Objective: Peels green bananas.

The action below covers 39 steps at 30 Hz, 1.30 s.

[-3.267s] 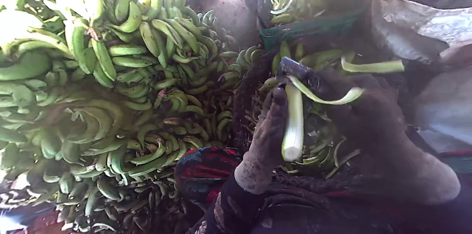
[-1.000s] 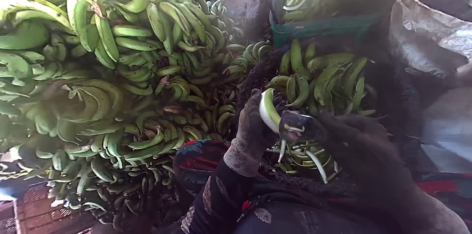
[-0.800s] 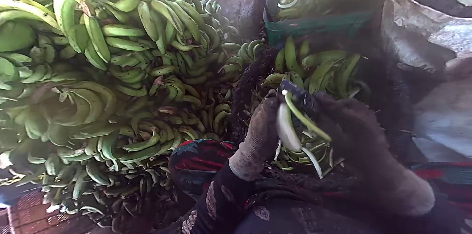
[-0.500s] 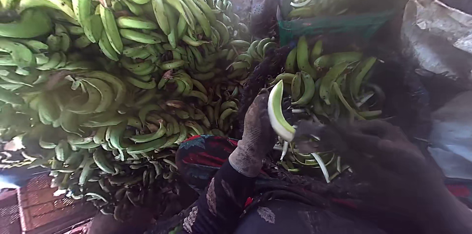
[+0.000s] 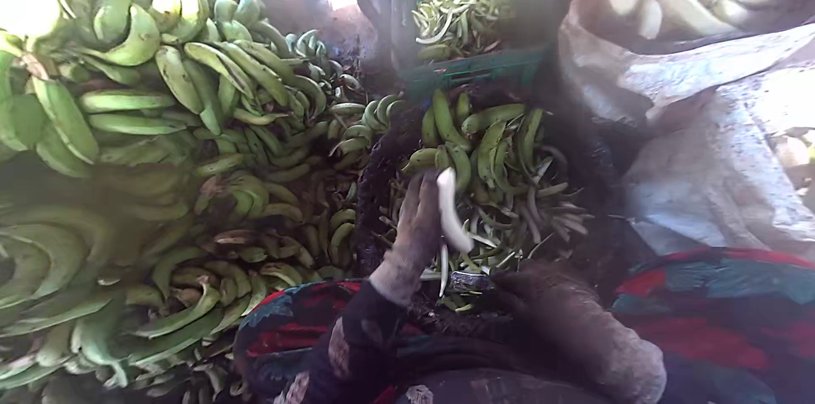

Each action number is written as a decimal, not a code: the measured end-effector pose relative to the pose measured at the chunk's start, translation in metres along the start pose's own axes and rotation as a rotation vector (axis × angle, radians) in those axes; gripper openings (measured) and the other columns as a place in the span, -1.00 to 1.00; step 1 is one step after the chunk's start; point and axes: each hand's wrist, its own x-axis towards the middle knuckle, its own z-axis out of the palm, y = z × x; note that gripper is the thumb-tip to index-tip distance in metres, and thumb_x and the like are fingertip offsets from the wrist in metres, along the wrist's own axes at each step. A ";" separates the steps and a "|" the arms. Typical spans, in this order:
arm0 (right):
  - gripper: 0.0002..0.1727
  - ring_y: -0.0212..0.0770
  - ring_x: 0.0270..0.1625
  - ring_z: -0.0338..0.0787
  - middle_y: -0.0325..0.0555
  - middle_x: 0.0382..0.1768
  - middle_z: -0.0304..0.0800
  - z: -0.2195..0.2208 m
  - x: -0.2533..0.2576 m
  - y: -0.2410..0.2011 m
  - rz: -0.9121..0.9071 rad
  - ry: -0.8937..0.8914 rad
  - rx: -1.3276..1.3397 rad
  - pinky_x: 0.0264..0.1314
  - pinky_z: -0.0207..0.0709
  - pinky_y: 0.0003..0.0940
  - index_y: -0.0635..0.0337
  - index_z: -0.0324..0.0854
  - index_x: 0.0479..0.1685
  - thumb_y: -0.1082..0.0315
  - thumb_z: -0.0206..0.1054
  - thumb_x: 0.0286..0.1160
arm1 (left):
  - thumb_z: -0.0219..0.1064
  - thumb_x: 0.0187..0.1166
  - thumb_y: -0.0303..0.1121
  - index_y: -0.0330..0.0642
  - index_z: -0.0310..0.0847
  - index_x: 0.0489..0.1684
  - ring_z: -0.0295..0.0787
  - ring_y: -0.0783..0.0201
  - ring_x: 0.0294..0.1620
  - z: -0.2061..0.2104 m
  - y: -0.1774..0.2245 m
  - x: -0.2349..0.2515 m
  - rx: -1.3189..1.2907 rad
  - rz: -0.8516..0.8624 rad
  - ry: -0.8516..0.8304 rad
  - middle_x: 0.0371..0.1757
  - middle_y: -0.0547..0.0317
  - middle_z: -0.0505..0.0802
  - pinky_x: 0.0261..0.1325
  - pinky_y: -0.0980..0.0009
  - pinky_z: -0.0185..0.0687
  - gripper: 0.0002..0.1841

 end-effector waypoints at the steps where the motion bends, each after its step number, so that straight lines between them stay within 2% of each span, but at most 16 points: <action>1: -0.50 0.27 0.42 0.67 0.14 0.31 0.76 -0.001 0.002 -0.001 -0.005 0.011 -0.032 0.44 0.37 0.38 -0.29 0.59 0.56 -0.12 0.05 0.75 | -0.27 0.88 -0.16 -0.20 0.40 0.56 0.71 0.26 0.16 0.012 0.028 0.016 -0.106 0.115 -0.042 0.28 -0.02 0.72 0.23 0.18 0.66 -0.49; 4: -0.52 0.22 0.37 0.71 0.11 0.26 0.78 -0.005 0.004 0.002 -0.014 0.045 0.003 0.40 0.43 0.35 -0.30 0.62 0.52 -0.10 0.05 0.75 | -0.16 0.86 -0.16 -0.13 0.24 0.57 0.76 0.27 -0.02 0.059 0.118 0.074 -0.691 0.345 -0.193 0.11 0.09 0.72 0.00 0.25 0.79 -0.58; 6: -0.52 0.25 0.39 0.68 0.13 0.30 0.76 -0.012 0.004 0.003 0.019 0.007 0.030 0.40 0.41 0.37 -0.31 0.59 0.55 -0.07 0.08 0.74 | -0.03 0.85 -0.13 -0.01 0.12 0.72 0.74 0.13 0.16 0.082 0.148 0.100 -0.767 0.331 -0.181 0.33 0.00 0.63 0.13 0.12 0.77 -0.50; 8: -0.54 0.26 0.35 0.71 0.14 0.27 0.78 -0.014 0.002 0.005 0.029 0.026 0.041 0.34 0.44 0.39 -0.33 0.61 0.53 -0.05 0.11 0.72 | 0.03 0.81 0.01 0.01 0.10 0.79 0.62 0.13 0.45 0.094 0.125 0.114 -0.498 0.308 -0.077 0.57 0.00 0.54 0.39 0.06 0.67 -0.39; 10: -0.56 0.41 0.33 0.70 0.29 0.26 0.76 -0.014 -0.005 0.002 0.020 0.067 0.061 0.28 0.43 0.51 -0.11 0.67 0.45 0.05 0.13 0.72 | -0.09 0.82 0.08 -0.05 0.05 0.83 0.34 0.07 0.71 0.099 0.065 0.113 -0.015 0.241 0.051 0.73 -0.05 0.40 0.68 0.02 0.34 -0.34; 11: -0.58 0.48 0.35 0.66 0.37 0.28 0.72 -0.014 -0.007 0.001 0.013 0.049 0.068 0.29 0.39 0.55 0.03 0.66 0.40 0.11 0.13 0.73 | -0.12 0.84 0.01 -0.16 0.02 0.84 0.23 -0.08 0.77 0.101 0.029 0.110 0.226 0.180 0.098 0.76 -0.18 0.33 0.76 -0.05 0.18 -0.34; 13: -0.57 0.43 0.36 0.66 0.34 0.26 0.73 -0.010 -0.002 0.004 -0.003 -0.006 0.050 0.33 0.39 0.49 0.01 0.67 0.40 0.07 0.13 0.74 | -0.06 0.83 -0.11 -0.30 0.06 0.81 0.23 -0.23 0.75 0.110 -0.034 0.102 0.575 -0.002 0.163 0.73 -0.33 0.34 0.76 -0.09 0.13 -0.37; 18: -0.52 0.33 0.41 0.65 0.23 0.30 0.73 -0.004 0.006 0.010 -0.057 -0.091 0.000 0.39 0.37 0.40 -0.19 0.62 0.50 -0.07 0.02 0.79 | 0.14 0.73 -0.10 0.07 0.18 0.83 0.43 -0.16 0.65 0.117 -0.073 0.098 0.968 -0.203 0.166 0.72 -0.10 0.44 0.55 -0.10 0.39 -0.37; 22: -0.54 0.30 0.41 0.65 0.22 0.29 0.73 -0.008 0.003 0.005 -0.033 -0.073 -0.014 0.40 0.37 0.38 -0.16 0.63 0.46 -0.05 0.05 0.79 | 0.23 0.67 -0.10 0.08 0.01 0.88 0.46 -0.22 0.61 0.105 -0.060 0.119 1.005 -0.279 0.007 0.73 -0.21 0.37 0.52 -0.11 0.48 -0.25; 25: -0.53 0.29 0.43 0.64 0.20 0.34 0.71 -0.007 -0.004 0.005 -0.017 -0.028 -0.008 0.43 0.36 0.40 -0.16 0.62 0.51 -0.04 0.07 0.77 | 0.24 0.67 -0.08 -0.14 -0.02 0.86 0.48 -0.26 0.59 0.089 -0.047 0.123 0.874 -0.348 -0.082 0.68 -0.34 0.39 0.56 -0.15 0.44 -0.22; 27: -0.50 0.24 0.46 0.64 0.14 0.36 0.72 -0.003 -0.009 0.010 -0.024 0.048 0.030 0.46 0.38 0.36 -0.24 0.59 0.55 -0.09 0.05 0.77 | 0.20 0.73 -0.09 -0.20 -0.12 0.86 0.51 -0.20 0.57 0.064 -0.037 0.114 0.609 -0.367 -0.098 0.62 -0.34 0.48 0.57 -0.13 0.42 -0.21; 30: -0.47 0.23 0.40 0.68 0.13 0.28 0.76 0.000 -0.018 0.018 -0.085 0.193 0.148 0.45 0.40 0.32 -0.32 0.51 0.66 -0.08 0.07 0.75 | 0.15 0.80 -0.16 -0.02 0.09 0.77 0.74 0.05 0.10 0.018 -0.038 0.089 -0.123 -0.348 -0.025 0.29 -0.16 0.70 0.10 0.08 0.70 -0.42; 33: -0.50 0.11 0.30 0.79 0.05 0.19 0.86 0.013 -0.023 0.018 -0.252 0.494 0.366 0.38 0.55 0.22 -0.12 0.65 0.54 0.04 0.08 0.71 | -0.03 0.84 -0.23 0.05 0.24 0.68 0.78 0.28 -0.13 -0.021 -0.050 0.054 -0.680 -0.163 -0.052 0.02 0.11 0.78 -0.05 0.29 0.75 -0.56; 36: -0.51 -0.31 0.12 0.83 -0.22 0.16 0.88 0.013 -0.027 -0.001 -0.341 0.541 0.672 0.26 0.67 -0.17 -0.09 0.67 0.49 0.04 0.01 0.77 | 0.14 0.68 0.14 0.09 0.51 0.44 0.83 0.23 0.09 -0.038 -0.045 0.026 -0.986 0.019 -0.065 0.10 0.16 0.85 0.12 0.20 0.79 -0.50; 38: -0.53 -0.50 -0.06 0.82 -0.35 0.02 0.88 0.013 -0.027 -0.015 -0.348 0.477 0.827 0.06 0.72 -0.37 -0.12 0.65 0.47 -0.03 0.07 0.75 | 0.20 0.47 0.42 0.12 0.52 0.44 0.81 0.30 0.12 -0.040 -0.037 0.015 -0.878 0.080 0.056 0.12 0.22 0.85 0.12 0.22 0.79 -0.28; 39: -0.53 -0.51 -0.10 0.82 -0.37 -0.04 0.87 0.014 -0.027 -0.021 -0.337 0.424 0.896 0.01 0.74 -0.39 -0.11 0.63 0.45 -0.05 0.13 0.71 | 0.16 0.50 0.40 0.08 0.51 0.43 0.81 0.34 0.03 -0.038 -0.034 0.010 -0.791 0.099 0.180 0.05 0.24 0.85 0.03 0.26 0.79 -0.29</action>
